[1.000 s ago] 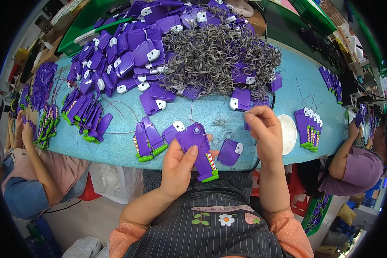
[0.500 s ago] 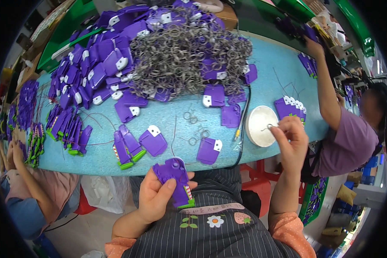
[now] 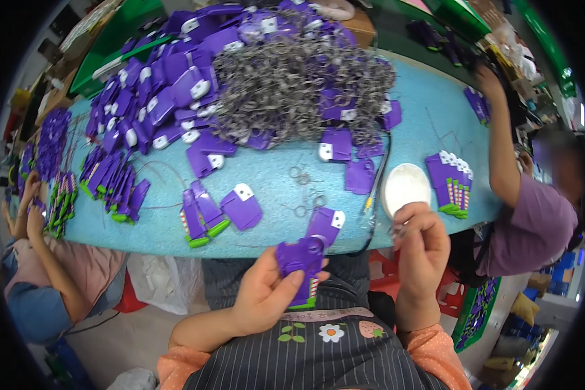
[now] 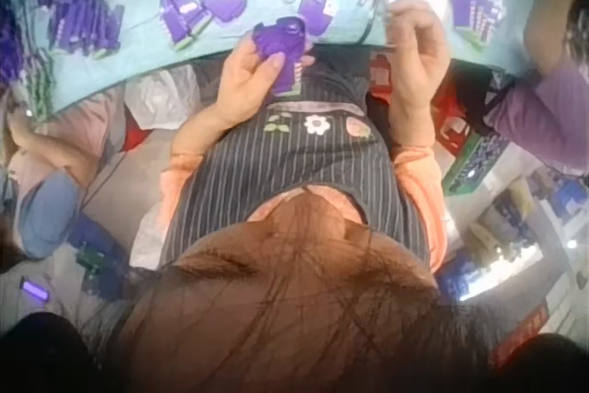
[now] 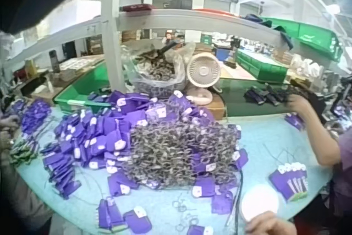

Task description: The person assembles purple plastic toy components by hand at a workbench. They repeatedly pick up a purple plastic body, insert a thin wire into a hole, and attach a white plastic piece to the top. The completed units are placed on the table, while piles of unassembled parts and wires remain nearby.

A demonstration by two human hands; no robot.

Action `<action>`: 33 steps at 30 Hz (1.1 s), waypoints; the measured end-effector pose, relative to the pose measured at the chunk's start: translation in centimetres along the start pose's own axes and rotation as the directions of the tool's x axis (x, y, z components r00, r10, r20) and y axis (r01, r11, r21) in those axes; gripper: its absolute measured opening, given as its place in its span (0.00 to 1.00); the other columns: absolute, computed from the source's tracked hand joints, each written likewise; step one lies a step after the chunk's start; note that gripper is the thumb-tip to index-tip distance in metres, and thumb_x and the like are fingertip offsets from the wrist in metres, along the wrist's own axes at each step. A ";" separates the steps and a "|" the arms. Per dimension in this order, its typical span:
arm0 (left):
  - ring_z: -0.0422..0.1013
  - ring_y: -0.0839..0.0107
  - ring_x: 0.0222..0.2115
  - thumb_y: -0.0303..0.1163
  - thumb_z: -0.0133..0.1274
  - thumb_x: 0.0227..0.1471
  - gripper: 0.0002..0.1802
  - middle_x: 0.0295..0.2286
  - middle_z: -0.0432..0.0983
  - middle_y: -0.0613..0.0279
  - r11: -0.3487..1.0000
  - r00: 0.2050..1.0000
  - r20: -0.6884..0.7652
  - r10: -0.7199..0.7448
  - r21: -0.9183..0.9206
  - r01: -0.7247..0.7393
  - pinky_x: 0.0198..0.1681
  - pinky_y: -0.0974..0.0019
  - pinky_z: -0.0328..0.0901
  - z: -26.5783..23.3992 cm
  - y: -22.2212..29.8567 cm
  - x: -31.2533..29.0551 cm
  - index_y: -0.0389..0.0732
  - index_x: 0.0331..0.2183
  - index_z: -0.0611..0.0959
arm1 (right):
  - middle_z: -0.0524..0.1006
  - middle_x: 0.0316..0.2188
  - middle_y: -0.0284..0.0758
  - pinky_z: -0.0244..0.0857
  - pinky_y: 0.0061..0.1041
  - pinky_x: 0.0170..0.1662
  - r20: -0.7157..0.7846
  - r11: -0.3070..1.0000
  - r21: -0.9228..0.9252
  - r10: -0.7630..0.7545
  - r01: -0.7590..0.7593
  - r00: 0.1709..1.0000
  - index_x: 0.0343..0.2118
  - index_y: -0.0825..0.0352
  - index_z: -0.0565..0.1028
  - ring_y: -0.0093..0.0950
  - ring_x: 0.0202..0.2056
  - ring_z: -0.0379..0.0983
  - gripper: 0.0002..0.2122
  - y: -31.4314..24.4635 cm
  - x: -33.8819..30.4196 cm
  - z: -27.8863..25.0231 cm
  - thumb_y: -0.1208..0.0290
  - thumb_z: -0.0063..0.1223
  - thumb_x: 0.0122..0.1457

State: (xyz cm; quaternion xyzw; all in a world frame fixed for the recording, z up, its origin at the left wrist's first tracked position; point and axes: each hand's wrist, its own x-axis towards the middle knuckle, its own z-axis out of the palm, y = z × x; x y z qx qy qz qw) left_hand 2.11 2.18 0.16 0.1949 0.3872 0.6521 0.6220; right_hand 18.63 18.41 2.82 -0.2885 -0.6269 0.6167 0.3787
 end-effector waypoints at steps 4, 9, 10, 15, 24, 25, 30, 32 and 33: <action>0.69 0.63 0.45 0.22 0.37 0.58 0.19 0.46 0.67 0.48 0.999 1.000 0.028 0.006 0.052 -0.007 0.49 0.64 0.64 0.3 0.7 0.6 0.31 0.52 0.60 | 0.67 0.40 0.38 0.60 0.18 0.40 0.203 0.991 0.134 -0.011 -0.017 0.979 0.31 0.69 0.67 0.20 0.35 0.64 0.02 2.2 -0.7 4.0 0.77 0.45 0.59; 0.69 0.65 0.45 0.22 0.37 0.58 0.20 0.46 0.67 0.49 0.994 1.000 0.009 -0.006 0.113 0.005 0.49 0.65 0.65 -0.2 1.0 0.2 0.31 0.52 0.59 | 0.68 0.39 0.37 0.62 0.20 0.42 0.321 0.947 0.233 0.140 -0.222 0.937 0.33 0.69 0.66 0.19 0.36 0.65 0.03 3.2 -1.3 5.0 0.76 0.44 0.60; 0.69 0.65 0.45 0.22 0.37 0.58 0.20 0.46 0.67 0.49 0.989 1.000 0.021 -0.014 0.150 0.010 0.49 0.65 0.65 -0.4 0.9 0.1 0.31 0.52 0.60 | 0.69 0.38 0.37 0.62 0.20 0.42 0.334 0.934 0.245 0.171 -0.260 0.927 0.33 0.69 0.66 0.19 0.36 0.65 0.03 3.3 -1.4 5.0 0.76 0.45 0.60; 0.71 0.67 0.43 0.23 0.37 0.58 0.20 0.44 0.69 0.50 0.956 0.991 0.117 -0.057 0.293 0.021 0.45 0.68 0.66 -0.8 0.6 0.5 0.30 0.52 0.61 | 0.70 0.33 0.33 0.62 0.17 0.37 0.343 0.925 0.152 0.281 -0.348 0.896 0.32 0.69 0.65 0.16 0.33 0.65 0.05 2.4 -1.5 3.7 0.76 0.49 0.58; 0.72 0.71 0.40 0.23 0.40 0.57 0.14 0.41 0.72 0.47 0.770 0.878 0.280 -0.388 0.622 0.142 0.41 0.71 0.67 -0.1 2.1 0.4 0.31 0.45 0.66 | 0.69 0.21 0.26 0.58 0.12 0.28 0.675 0.718 -0.048 0.536 -0.694 0.507 0.26 0.68 0.67 0.11 0.24 0.64 0.09 0.0 1.6 0.7 0.77 0.59 0.51; 0.72 0.69 0.40 0.23 0.40 0.57 0.14 0.42 0.72 0.46 0.834 0.875 0.348 -0.336 0.542 0.104 0.42 0.69 0.67 -0.5 1.9 0.1 0.31 0.46 0.66 | 0.69 0.21 0.25 0.57 0.12 0.28 0.729 0.633 0.003 0.528 -0.774 0.435 0.26 0.68 0.67 0.11 0.24 0.64 0.09 0.3 1.6 0.7 0.77 0.59 0.51; 0.70 0.60 0.44 0.25 0.39 0.58 0.19 0.46 0.68 0.44 0.991 0.977 0.197 -0.083 -0.091 0.102 0.48 0.60 0.65 -2.1 -0.7 -2.8 0.34 0.51 0.60 | 0.71 0.22 0.31 0.62 0.18 0.27 0.351 0.856 -0.505 0.324 -0.114 0.879 0.40 0.71 0.71 0.22 0.26 0.70 0.16 2.0 0.9 1.8 0.70 0.60 0.50; 0.69 0.62 0.46 0.23 0.39 0.58 0.21 0.47 0.66 0.46 0.977 0.989 0.028 -0.147 -0.155 0.149 0.49 0.62 0.65 -2.0 -0.4 -3.1 0.35 0.53 0.58 | 0.70 0.21 0.33 0.63 0.22 0.26 0.340 0.613 -0.761 0.096 0.213 0.936 0.40 0.71 0.70 0.29 0.25 0.71 0.18 3.7 0.8 3.0 0.69 0.61 0.48; 0.69 0.60 0.46 0.23 0.39 0.57 0.22 0.47 0.67 0.45 0.975 0.982 -0.006 -0.189 -0.116 0.187 0.49 0.60 0.65 -2.0 -0.4 -3.1 0.35 0.53 0.58 | 0.70 0.21 0.35 0.63 0.25 0.25 0.368 0.424 -0.839 -0.018 0.341 0.930 0.40 0.71 0.70 0.32 0.24 0.72 0.18 4.1 0.8 3.6 0.69 0.61 0.48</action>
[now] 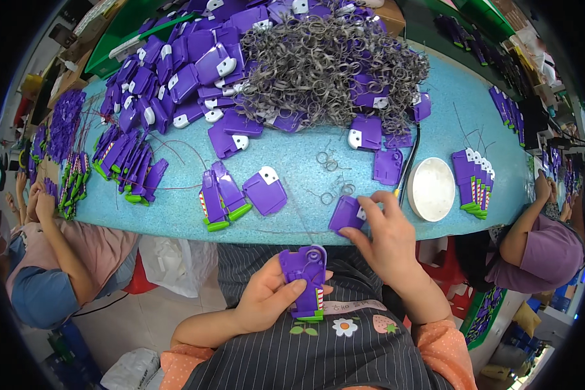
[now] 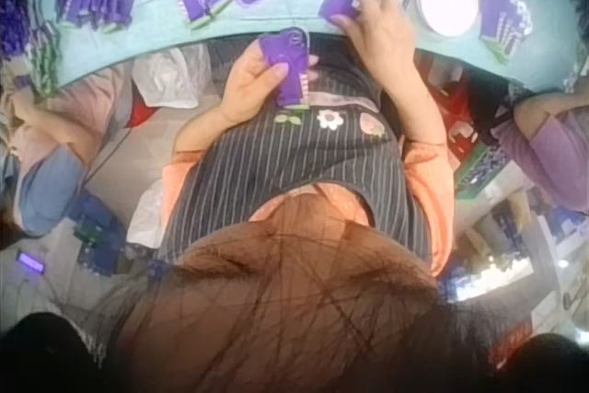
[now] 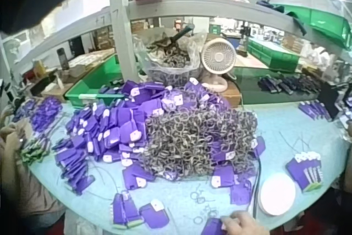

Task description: The person assembles purple plastic toy components by hand at a workbench. They repeatedly pick up a purple plastic body, insert a thin wire into a hole, and attach a white plastic piece to the top. The completed units are placed on the table, while piles of unassembled parts and wires remain nearby.

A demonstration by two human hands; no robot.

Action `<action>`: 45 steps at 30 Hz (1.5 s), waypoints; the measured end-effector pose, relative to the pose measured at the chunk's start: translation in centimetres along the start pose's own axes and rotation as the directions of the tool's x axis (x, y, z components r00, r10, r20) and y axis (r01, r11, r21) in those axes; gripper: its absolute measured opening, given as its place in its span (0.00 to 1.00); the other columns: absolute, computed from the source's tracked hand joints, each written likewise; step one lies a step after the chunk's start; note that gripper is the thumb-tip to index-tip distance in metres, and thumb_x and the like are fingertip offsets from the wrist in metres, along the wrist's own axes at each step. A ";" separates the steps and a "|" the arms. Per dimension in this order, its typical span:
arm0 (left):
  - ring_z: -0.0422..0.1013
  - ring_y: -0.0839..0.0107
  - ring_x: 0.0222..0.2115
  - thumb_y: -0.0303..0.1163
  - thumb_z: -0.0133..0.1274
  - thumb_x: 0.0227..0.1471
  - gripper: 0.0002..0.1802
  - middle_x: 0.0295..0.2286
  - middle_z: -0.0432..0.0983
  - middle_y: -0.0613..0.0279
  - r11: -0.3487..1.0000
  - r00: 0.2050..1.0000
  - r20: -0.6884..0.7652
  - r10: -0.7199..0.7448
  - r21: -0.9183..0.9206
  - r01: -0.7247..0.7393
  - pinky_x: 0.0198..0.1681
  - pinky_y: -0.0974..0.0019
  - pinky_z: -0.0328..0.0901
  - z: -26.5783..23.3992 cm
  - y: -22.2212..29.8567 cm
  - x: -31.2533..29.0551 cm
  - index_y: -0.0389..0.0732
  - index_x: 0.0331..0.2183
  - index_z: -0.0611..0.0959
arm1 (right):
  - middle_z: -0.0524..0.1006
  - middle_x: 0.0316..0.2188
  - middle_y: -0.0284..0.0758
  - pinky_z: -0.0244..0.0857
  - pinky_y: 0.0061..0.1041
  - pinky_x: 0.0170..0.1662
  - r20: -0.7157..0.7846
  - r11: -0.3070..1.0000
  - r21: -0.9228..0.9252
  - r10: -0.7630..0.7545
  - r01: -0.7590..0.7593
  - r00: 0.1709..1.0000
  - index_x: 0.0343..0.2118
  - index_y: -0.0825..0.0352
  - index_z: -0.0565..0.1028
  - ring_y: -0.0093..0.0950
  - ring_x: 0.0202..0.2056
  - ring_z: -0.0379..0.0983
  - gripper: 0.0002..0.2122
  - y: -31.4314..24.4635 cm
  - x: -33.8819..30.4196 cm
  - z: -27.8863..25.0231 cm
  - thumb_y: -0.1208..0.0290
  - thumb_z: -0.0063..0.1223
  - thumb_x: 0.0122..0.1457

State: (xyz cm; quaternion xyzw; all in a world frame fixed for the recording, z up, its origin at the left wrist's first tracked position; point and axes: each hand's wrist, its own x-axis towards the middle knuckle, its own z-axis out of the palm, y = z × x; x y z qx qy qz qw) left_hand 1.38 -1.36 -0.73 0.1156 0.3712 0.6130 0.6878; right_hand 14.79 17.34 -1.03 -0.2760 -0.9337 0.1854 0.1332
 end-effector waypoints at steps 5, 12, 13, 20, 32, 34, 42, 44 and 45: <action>0.68 0.62 0.46 0.17 0.40 0.54 0.25 0.46 0.67 0.49 0.996 0.995 -0.074 -0.069 0.054 0.073 0.49 0.63 0.65 -0.6 -0.7 0.3 0.35 0.54 0.58 | 0.70 0.28 0.40 0.64 0.22 0.25 0.111 0.898 0.390 0.172 -0.202 0.979 0.31 0.70 0.66 0.28 0.21 0.70 0.09 -0.8 -1.8 -1.4 0.80 0.56 0.51; 0.69 0.73 0.43 0.16 0.42 0.51 0.25 0.43 0.69 0.56 0.986 0.998 -0.043 -0.039 0.161 0.045 0.43 0.70 0.66 0.7 -0.6 0.6 0.34 0.52 0.60 | 0.65 0.43 0.40 0.62 0.13 0.25 0.409 0.194 0.894 0.015 -0.404 0.912 0.41 0.73 0.69 0.15 0.23 0.67 0.11 -2.0 -2.4 0.0 0.83 0.49 0.54; 0.69 0.74 0.43 0.16 0.43 0.51 0.25 0.42 0.69 0.57 0.984 0.998 -0.036 -0.042 0.171 0.047 0.43 0.70 0.66 0.8 -0.6 0.6 0.34 0.52 0.61 | 0.66 0.43 0.39 0.62 0.12 0.24 0.428 0.211 0.883 0.002 -0.419 0.904 0.42 0.73 0.71 0.15 0.24 0.68 0.11 -2.1 -2.2 0.1 0.83 0.50 0.54; 0.66 0.69 0.48 0.16 0.42 0.52 0.26 0.45 0.66 0.54 0.951 0.995 -0.003 -0.104 0.293 0.101 0.49 0.67 0.64 0.8 -0.2 0.2 0.33 0.53 0.58 | 0.67 0.43 0.39 0.64 0.13 0.22 0.452 0.279 0.859 -0.019 -0.429 0.892 0.40 0.72 0.72 0.15 0.25 0.70 0.11 -2.6 -2.0 0.6 0.81 0.52 0.54; 0.76 0.71 0.30 0.31 0.39 0.59 0.15 0.30 0.78 0.55 0.743 0.974 0.052 0.222 0.637 -0.203 0.33 0.71 0.69 0.7 0.4 1.0 0.31 0.44 0.67 | 0.69 0.38 0.36 0.66 0.17 0.27 0.496 -0.221 0.861 0.162 -0.459 0.853 0.36 0.70 0.68 0.18 0.32 0.68 0.10 -3.6 -1.9 0.9 0.79 0.55 0.53; 0.76 0.70 0.27 0.29 0.42 0.58 0.12 0.29 0.78 0.54 0.717 0.956 0.089 0.279 0.643 -0.269 0.29 0.69 0.68 0.6 0.5 1.1 0.31 0.41 0.67 | 0.69 0.34 0.33 0.66 0.18 0.30 0.642 -0.391 0.697 -0.032 -0.601 0.766 0.34 0.69 0.68 0.19 0.34 0.68 0.08 -2.2 -2.2 1.3 0.78 0.56 0.53; 0.75 0.74 0.28 0.26 0.43 0.56 0.13 0.30 0.77 0.55 0.691 0.946 0.144 0.291 0.652 -0.312 0.29 0.73 0.67 0.0 -0.2 1.2 0.31 0.43 0.66 | 0.66 0.29 0.31 0.64 0.17 0.29 0.398 -0.157 0.900 -0.088 -0.408 0.913 0.28 0.68 0.67 0.18 0.28 0.65 0.06 -2.5 -2.2 1.3 0.80 0.53 0.54; 0.74 0.75 0.28 0.27 0.44 0.56 0.14 0.30 0.77 0.56 0.734 0.947 0.188 0.261 0.598 -0.321 0.29 0.73 0.66 -0.1 -0.2 1.2 0.32 0.43 0.66 | 0.65 0.29 0.32 0.64 0.16 0.29 0.376 -0.172 0.897 -0.188 -0.408 0.907 0.28 0.68 0.67 0.18 0.28 0.65 0.05 -1.7 -2.1 1.3 0.81 0.53 0.53; 0.74 0.75 0.29 0.28 0.44 0.57 0.14 0.30 0.77 0.56 0.743 0.947 0.220 0.236 0.587 -0.322 0.30 0.73 0.66 -0.3 -0.1 1.1 0.32 0.43 0.65 | 0.66 0.28 0.32 0.63 0.17 0.28 0.380 -0.181 0.893 -0.186 -0.411 0.906 0.28 0.68 0.68 0.18 0.27 0.65 0.06 -1.7 -2.1 1.2 0.80 0.54 0.53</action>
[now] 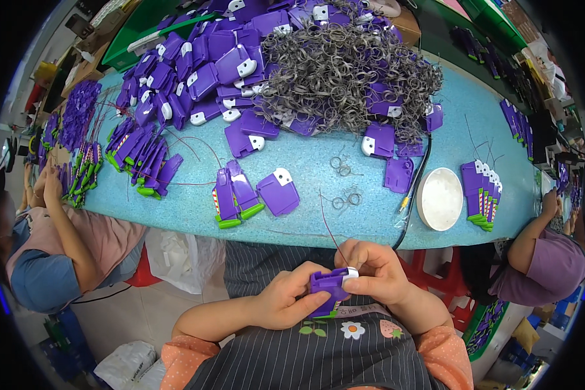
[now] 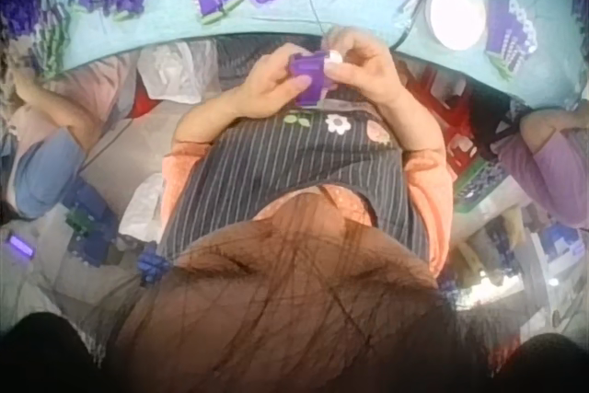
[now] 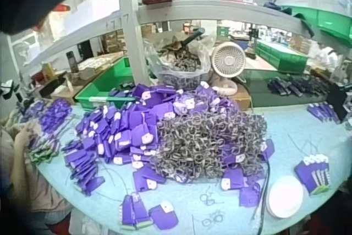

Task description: The person assembles purple plastic toy components by hand at a workbench. They repeatedly pick up a purple plastic body, insert a thin wire into a hole, and attach a white plastic piece to the top. The completed units are placed on the table, while piles of unassembled parts and wires remain nearby.

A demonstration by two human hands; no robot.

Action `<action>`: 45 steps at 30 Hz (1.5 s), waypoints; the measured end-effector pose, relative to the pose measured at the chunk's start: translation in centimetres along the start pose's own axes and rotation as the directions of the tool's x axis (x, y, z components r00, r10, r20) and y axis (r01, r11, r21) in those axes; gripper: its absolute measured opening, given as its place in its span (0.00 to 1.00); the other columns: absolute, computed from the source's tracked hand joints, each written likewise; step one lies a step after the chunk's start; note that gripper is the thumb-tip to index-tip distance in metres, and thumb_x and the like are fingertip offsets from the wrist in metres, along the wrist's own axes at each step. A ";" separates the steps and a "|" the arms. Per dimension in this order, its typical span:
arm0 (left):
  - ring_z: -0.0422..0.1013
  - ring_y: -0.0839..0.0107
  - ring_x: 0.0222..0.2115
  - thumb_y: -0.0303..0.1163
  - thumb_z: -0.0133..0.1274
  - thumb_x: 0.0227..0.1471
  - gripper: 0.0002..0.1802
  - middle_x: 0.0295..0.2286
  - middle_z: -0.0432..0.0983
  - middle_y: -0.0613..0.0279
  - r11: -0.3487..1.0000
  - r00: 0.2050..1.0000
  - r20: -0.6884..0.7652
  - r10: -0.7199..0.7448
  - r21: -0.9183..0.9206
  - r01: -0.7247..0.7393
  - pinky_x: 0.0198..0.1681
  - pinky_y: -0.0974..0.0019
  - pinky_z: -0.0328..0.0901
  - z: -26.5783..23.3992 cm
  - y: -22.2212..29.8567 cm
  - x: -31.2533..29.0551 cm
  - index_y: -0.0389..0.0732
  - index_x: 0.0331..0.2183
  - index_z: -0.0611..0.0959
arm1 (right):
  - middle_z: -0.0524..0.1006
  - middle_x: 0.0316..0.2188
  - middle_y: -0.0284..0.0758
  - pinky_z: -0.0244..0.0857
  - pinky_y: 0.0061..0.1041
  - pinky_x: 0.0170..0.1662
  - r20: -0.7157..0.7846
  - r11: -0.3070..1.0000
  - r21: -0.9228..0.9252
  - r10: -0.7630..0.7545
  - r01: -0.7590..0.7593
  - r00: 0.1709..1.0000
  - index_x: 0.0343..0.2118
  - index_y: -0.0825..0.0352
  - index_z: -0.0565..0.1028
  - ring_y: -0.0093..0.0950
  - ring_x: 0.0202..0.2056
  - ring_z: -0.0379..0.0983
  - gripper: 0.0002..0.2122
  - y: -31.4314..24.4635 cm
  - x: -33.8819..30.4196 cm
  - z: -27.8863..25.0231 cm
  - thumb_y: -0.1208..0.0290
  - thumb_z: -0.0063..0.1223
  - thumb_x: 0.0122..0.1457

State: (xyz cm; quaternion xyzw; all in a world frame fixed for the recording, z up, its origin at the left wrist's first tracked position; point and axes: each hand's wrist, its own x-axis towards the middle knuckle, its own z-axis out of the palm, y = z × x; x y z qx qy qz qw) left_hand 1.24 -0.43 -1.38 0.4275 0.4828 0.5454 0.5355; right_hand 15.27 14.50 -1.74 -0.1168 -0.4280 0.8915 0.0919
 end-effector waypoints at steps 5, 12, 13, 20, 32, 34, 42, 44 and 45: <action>0.71 0.76 0.30 0.28 0.47 0.55 0.13 0.31 0.74 0.57 0.994 0.994 0.000 -0.113 -0.010 0.113 0.32 0.73 0.65 -0.3 -0.6 0.2 0.32 0.42 0.69 | 0.68 0.23 0.34 0.59 0.21 0.26 0.005 0.733 -0.620 -0.353 0.280 0.936 0.27 0.68 0.70 0.22 0.24 0.65 0.07 0.8 -0.4 0.2 0.76 0.59 0.50; 0.72 0.62 0.31 0.26 0.52 0.50 0.12 0.31 0.73 0.51 0.974 0.995 -0.092 0.050 0.225 -0.028 0.35 0.66 0.65 -1.2 1.0 2.4 0.32 0.38 0.75 | 0.70 0.20 0.34 0.56 0.22 0.24 0.058 0.587 -0.774 -0.305 0.236 0.951 0.26 0.67 0.73 0.25 0.21 0.65 0.11 -1.5 0.9 -0.9 0.69 0.66 0.44; 0.72 0.60 0.32 0.26 0.52 0.50 0.12 0.32 0.73 0.50 0.977 0.994 -0.111 0.022 0.212 0.002 0.36 0.66 0.65 -1.3 1.3 2.4 0.32 0.38 0.75 | 0.70 0.20 0.33 0.56 0.22 0.23 0.067 0.554 -0.793 -0.334 0.254 0.940 0.27 0.67 0.74 0.25 0.21 0.65 0.13 -1.8 0.9 -1.0 0.68 0.66 0.43; 0.67 0.80 0.29 0.25 0.49 0.54 0.11 0.31 0.73 0.63 0.993 0.919 -0.392 0.031 -0.091 -0.073 0.32 0.74 0.63 -1.9 -0.4 1.9 0.31 0.40 0.71 | 0.70 0.18 0.37 0.59 0.24 0.21 -0.076 0.571 -0.819 -0.025 -0.049 0.997 0.31 0.71 0.74 0.26 0.17 0.67 0.13 -1.5 0.2 0.7 0.68 0.62 0.49; 0.70 0.69 0.31 0.22 0.51 0.50 0.08 0.28 0.72 0.56 0.987 0.910 -0.392 0.132 0.140 -0.083 0.35 0.70 0.64 0.2 -1.2 1.7 0.31 0.35 0.74 | 0.70 0.22 0.34 0.58 0.23 0.29 -0.102 0.684 -0.729 -0.048 -0.042 0.994 0.27 0.70 0.75 0.25 0.26 0.66 0.08 -0.1 0.6 0.0 0.72 0.60 0.49; 0.70 0.62 0.33 0.21 0.53 0.46 0.10 0.29 0.70 0.54 0.946 0.919 -0.335 0.208 0.309 -0.101 0.37 0.65 0.64 0.2 -1.0 1.6 0.31 0.34 0.73 | 0.72 0.25 0.36 0.60 0.24 0.32 -0.089 0.657 -0.752 -0.027 -0.050 0.996 0.29 0.70 0.75 0.27 0.28 0.68 0.08 0.3 0.3 -0.7 0.72 0.60 0.49; 0.59 0.39 0.50 0.24 0.58 0.38 0.20 0.40 0.64 0.44 0.543 0.893 -0.092 0.440 0.820 -0.183 0.50 0.46 0.57 0.8 0.6 2.1 0.29 0.36 0.70 | 0.74 0.34 0.39 0.64 0.28 0.42 0.063 0.756 -0.625 -0.202 0.197 0.977 0.37 0.71 0.73 0.32 0.38 0.71 0.11 1.3 0.6 -1.6 0.75 0.56 0.51; 0.57 0.39 0.51 0.26 0.59 0.38 0.25 0.42 0.63 0.41 0.603 0.914 -0.084 0.398 0.775 -0.191 0.51 0.45 0.55 0.2 1.1 2.5 0.28 0.39 0.69 | 0.74 0.34 0.39 0.63 0.27 0.41 0.031 0.771 -0.603 -0.234 0.205 0.972 0.37 0.72 0.73 0.31 0.37 0.71 0.10 1.3 0.2 -1.3 0.75 0.55 0.52; 0.56 0.38 0.51 0.27 0.60 0.38 0.28 0.43 0.63 0.40 0.647 0.930 -0.091 0.357 0.742 -0.176 0.52 0.45 0.55 -0.4 1.8 2.6 0.28 0.41 0.68 | 0.74 0.33 0.39 0.63 0.26 0.41 -0.044 0.778 -0.616 -0.195 0.127 0.980 0.36 0.72 0.73 0.30 0.36 0.71 0.10 0.9 -0.3 -1.2 0.75 0.55 0.52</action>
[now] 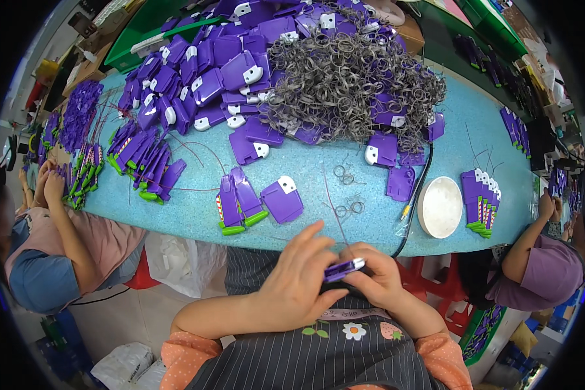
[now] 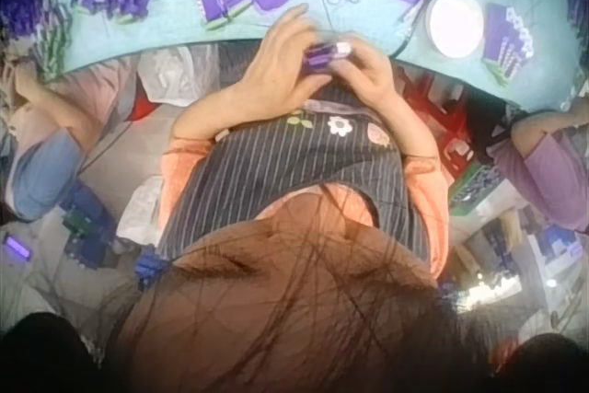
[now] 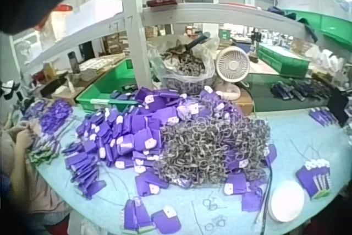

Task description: The person assembles purple plastic toy components by hand at a workbench. They repeatedly pick up a purple plastic body, insert a thin wire into a hole, and attach a white plastic piece to the top. The completed units are placed on the table, while piles of unassembled parts and wires remain nearby.

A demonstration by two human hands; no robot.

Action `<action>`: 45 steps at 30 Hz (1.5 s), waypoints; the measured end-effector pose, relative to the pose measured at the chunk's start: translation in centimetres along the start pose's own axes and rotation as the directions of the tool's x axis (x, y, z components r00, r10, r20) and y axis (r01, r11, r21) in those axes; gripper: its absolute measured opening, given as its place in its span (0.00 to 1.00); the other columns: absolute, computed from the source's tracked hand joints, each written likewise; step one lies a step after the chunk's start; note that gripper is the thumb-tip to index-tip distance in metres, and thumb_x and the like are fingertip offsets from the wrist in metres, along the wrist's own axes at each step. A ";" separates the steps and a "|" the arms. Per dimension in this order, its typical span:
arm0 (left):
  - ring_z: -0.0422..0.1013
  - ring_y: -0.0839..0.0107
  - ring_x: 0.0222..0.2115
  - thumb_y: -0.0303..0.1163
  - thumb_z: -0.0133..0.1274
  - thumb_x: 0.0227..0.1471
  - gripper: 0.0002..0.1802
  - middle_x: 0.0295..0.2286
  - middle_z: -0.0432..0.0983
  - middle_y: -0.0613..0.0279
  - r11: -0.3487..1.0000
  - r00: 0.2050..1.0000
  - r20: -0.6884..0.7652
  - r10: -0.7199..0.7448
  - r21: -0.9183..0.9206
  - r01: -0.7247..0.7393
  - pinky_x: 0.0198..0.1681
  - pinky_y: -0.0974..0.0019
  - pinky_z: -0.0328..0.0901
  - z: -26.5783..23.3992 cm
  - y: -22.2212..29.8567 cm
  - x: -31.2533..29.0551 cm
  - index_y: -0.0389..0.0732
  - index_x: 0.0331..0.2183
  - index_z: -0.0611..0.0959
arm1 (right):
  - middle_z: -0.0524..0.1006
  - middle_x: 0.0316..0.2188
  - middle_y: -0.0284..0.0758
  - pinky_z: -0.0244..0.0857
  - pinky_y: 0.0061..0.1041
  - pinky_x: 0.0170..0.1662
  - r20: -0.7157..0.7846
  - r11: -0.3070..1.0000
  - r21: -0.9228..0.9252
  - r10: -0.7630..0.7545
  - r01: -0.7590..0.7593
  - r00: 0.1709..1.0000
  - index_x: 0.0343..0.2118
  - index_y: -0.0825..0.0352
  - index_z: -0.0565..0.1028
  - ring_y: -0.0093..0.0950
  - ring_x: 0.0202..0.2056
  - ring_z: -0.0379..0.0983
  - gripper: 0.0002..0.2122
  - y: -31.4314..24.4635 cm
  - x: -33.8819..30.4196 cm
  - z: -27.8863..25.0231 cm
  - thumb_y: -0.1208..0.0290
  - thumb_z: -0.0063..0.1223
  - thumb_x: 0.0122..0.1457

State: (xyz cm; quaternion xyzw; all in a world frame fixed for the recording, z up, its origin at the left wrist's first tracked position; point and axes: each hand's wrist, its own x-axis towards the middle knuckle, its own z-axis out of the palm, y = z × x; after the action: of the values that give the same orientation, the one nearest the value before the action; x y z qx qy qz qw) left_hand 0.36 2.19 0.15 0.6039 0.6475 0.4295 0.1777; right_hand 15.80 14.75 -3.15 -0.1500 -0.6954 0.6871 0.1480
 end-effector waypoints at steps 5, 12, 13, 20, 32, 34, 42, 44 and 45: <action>0.54 0.40 0.53 0.26 0.61 0.38 0.35 0.47 0.63 0.41 0.917 0.980 -0.101 -0.171 0.349 0.195 0.56 0.47 0.51 -3.0 -4.2 1.3 0.29 0.48 0.65 | 0.74 0.30 0.33 0.62 0.18 0.37 -0.436 0.983 -0.146 0.034 -0.107 0.899 0.35 0.72 0.72 0.21 0.32 0.69 0.07 -5.4 -3.4 -5.7 0.80 0.51 0.51; 0.63 0.49 0.45 0.22 0.60 0.34 0.29 0.41 0.67 0.47 0.902 0.982 -0.128 -0.141 0.391 0.180 0.49 0.55 0.59 -2.6 -5.9 1.7 0.32 0.43 0.71 | 0.75 0.27 0.30 0.61 0.13 0.33 -0.761 0.857 -0.482 -0.308 -0.181 0.571 0.37 0.74 0.73 0.15 0.28 0.68 0.10 -4.8 -2.1 -18.2 0.75 0.56 0.53; 0.64 0.51 0.44 0.22 0.61 0.33 0.30 0.41 0.67 0.48 0.925 0.978 -0.136 -0.160 0.326 0.197 0.48 0.56 0.59 -2.6 -5.3 1.8 0.33 0.43 0.71 | 0.75 0.27 0.30 0.61 0.13 0.32 -0.763 0.827 -0.499 -0.276 -0.260 0.585 0.36 0.74 0.73 0.15 0.27 0.67 0.10 -3.6 -1.8 -19.5 0.75 0.57 0.52; 0.66 0.61 0.42 0.21 0.64 0.31 0.35 0.43 0.64 0.52 0.992 0.992 0.017 -0.127 -0.004 0.127 0.45 0.64 0.63 -3.3 -1.9 1.4 0.34 0.45 0.69 | 0.73 0.35 0.40 0.62 0.29 0.39 -0.581 0.236 -0.807 -0.480 -0.541 0.657 0.38 0.70 0.74 0.33 0.37 0.69 0.17 -1.4 -1.4 -19.3 0.74 0.63 0.43; 0.67 0.54 0.47 0.16 0.54 0.43 0.44 0.48 0.62 0.39 0.786 0.972 0.177 -0.156 -0.573 0.231 0.47 0.62 0.66 -0.6 -0.5 -0.4 0.28 0.57 0.47 | 0.65 0.44 0.48 0.67 0.33 0.39 0.165 0.790 -0.570 -0.160 0.226 0.973 0.54 0.76 0.59 0.43 0.39 0.69 0.35 -4.8 2.8 -0.3 0.75 0.63 0.40; 0.70 0.56 0.45 0.16 0.47 0.47 0.38 0.47 0.66 0.40 0.828 0.978 0.083 -0.193 -0.521 0.207 0.47 0.62 0.65 -0.2 -1.7 -1.7 0.26 0.57 0.49 | 0.65 0.44 0.48 0.68 0.34 0.39 0.100 0.790 -0.590 -0.131 0.165 0.986 0.53 0.76 0.60 0.43 0.38 0.70 0.34 -3.7 3.3 1.0 0.76 0.63 0.40; 0.76 0.62 0.31 0.24 0.37 0.57 0.18 0.38 0.74 0.51 0.417 0.771 -0.053 -0.635 -0.863 0.284 0.37 0.65 0.71 -1.5 -4.2 -3.5 0.30 0.50 0.65 | 0.63 0.47 0.49 0.66 0.36 0.42 0.075 0.767 -0.604 -0.217 0.217 0.973 0.53 0.73 0.59 0.45 0.43 0.66 0.37 -1.9 6.2 4.0 0.76 0.65 0.38; 0.76 0.61 0.32 0.27 0.38 0.58 0.15 0.37 0.74 0.50 0.397 0.691 -0.107 -0.715 -0.876 0.275 0.36 0.63 0.72 -4.0 -5.3 -4.1 0.31 0.45 0.68 | 0.62 0.49 0.50 0.63 0.38 0.45 0.036 0.623 -0.763 -0.229 0.175 0.973 0.54 0.72 0.58 0.45 0.44 0.65 0.38 -1.9 7.8 3.8 0.76 0.65 0.37; 0.76 0.61 0.32 0.28 0.39 0.58 0.14 0.37 0.74 0.50 0.412 0.678 -0.143 -0.721 -0.875 0.254 0.36 0.63 0.72 -4.9 -5.6 -4.4 0.31 0.44 0.68 | 0.60 0.51 0.49 0.61 0.36 0.46 0.047 0.609 -0.780 -0.175 0.146 0.983 0.54 0.71 0.59 0.42 0.45 0.65 0.37 -2.2 8.6 3.9 0.73 0.65 0.37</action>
State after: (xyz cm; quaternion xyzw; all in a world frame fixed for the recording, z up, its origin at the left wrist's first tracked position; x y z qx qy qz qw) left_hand -5.93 -3.08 -2.66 0.0933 0.5555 0.7364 0.3748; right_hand 6.36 14.73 -1.03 -0.1480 -0.9320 0.2993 0.1408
